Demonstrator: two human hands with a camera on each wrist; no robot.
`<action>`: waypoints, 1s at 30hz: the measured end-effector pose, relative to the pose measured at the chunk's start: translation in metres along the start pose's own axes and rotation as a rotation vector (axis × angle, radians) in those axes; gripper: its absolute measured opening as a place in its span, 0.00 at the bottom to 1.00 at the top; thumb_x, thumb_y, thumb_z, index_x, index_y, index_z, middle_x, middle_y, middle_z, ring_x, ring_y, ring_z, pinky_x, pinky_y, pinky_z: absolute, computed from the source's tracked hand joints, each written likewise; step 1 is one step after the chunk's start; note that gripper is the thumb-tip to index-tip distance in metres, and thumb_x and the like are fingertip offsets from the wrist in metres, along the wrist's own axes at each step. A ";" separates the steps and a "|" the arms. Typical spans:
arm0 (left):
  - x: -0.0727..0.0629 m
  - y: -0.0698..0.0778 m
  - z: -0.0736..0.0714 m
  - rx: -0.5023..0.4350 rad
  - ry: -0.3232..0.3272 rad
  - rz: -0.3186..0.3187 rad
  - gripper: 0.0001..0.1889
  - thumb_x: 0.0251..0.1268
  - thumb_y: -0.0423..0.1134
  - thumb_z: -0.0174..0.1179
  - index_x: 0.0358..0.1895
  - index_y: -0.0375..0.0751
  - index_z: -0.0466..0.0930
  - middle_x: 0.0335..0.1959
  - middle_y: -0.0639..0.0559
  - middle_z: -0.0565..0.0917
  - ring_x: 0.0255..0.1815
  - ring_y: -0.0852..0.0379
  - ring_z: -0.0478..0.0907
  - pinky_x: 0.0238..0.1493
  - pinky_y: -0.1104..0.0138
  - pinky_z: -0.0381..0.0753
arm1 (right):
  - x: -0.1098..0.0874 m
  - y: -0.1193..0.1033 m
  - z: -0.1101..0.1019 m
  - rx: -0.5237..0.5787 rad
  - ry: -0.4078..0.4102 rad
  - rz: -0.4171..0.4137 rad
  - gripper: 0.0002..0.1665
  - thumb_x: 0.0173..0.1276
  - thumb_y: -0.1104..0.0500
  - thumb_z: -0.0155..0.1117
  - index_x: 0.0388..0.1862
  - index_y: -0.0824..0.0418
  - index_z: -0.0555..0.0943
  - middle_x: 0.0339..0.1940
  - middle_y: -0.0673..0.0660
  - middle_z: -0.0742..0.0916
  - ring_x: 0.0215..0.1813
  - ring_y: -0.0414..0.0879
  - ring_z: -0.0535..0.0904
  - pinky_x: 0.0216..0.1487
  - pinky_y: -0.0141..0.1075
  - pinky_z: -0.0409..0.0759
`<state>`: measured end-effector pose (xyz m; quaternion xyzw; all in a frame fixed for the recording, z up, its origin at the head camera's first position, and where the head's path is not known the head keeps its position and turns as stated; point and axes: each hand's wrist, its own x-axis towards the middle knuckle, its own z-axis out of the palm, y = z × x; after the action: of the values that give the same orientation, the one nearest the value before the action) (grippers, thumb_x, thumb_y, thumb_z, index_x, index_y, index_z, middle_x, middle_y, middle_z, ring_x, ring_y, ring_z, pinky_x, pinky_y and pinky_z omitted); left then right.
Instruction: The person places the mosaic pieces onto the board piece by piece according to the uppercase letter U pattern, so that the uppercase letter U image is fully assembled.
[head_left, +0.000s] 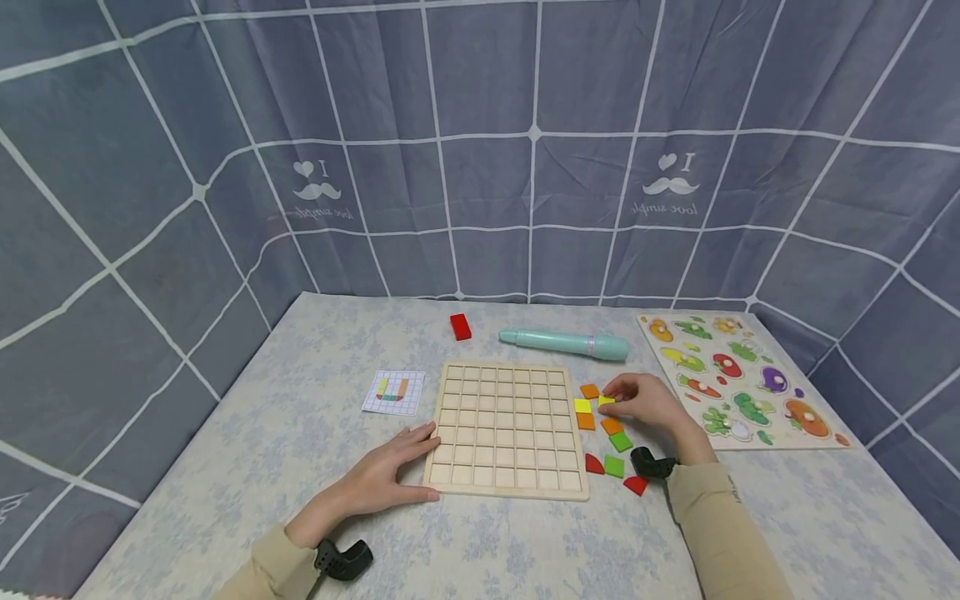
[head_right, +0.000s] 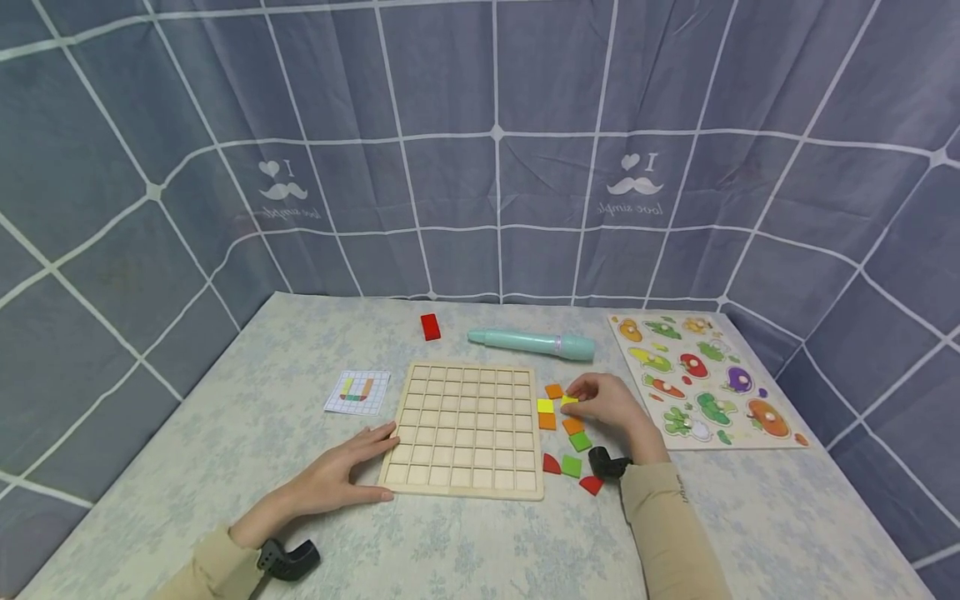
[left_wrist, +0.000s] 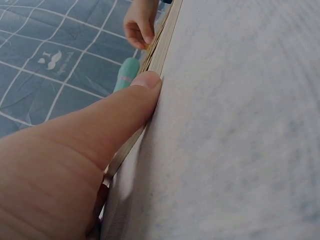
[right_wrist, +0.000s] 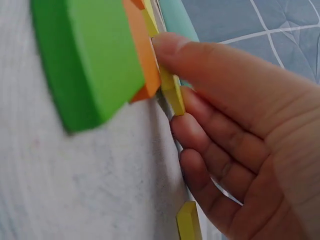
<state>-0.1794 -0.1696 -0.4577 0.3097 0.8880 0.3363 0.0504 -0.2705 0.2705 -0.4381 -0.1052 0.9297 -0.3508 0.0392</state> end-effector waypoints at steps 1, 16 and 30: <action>0.000 0.000 0.000 0.000 0.000 0.000 0.41 0.54 0.61 0.63 0.67 0.39 0.68 0.72 0.45 0.59 0.72 0.43 0.51 0.71 0.49 0.54 | 0.000 0.000 -0.001 -0.001 0.002 0.001 0.20 0.53 0.50 0.75 0.39 0.61 0.83 0.30 0.51 0.81 0.33 0.46 0.73 0.34 0.36 0.74; -0.001 0.000 0.002 0.004 0.008 -0.011 0.40 0.54 0.60 0.64 0.67 0.40 0.68 0.72 0.46 0.59 0.72 0.43 0.51 0.71 0.50 0.53 | 0.003 -0.037 -0.009 0.131 0.004 -0.108 0.21 0.57 0.49 0.71 0.44 0.61 0.82 0.40 0.55 0.84 0.42 0.49 0.80 0.45 0.42 0.81; -0.001 0.001 0.001 0.018 0.015 -0.007 0.40 0.54 0.61 0.63 0.67 0.40 0.68 0.72 0.46 0.60 0.72 0.44 0.52 0.71 0.50 0.53 | 0.040 -0.093 0.030 0.104 -0.114 -0.252 0.17 0.57 0.49 0.71 0.41 0.56 0.83 0.37 0.50 0.83 0.40 0.45 0.78 0.43 0.39 0.79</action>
<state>-0.1777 -0.1687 -0.4579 0.3046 0.8923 0.3305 0.0422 -0.2896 0.1741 -0.3991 -0.2388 0.8858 -0.3943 0.0532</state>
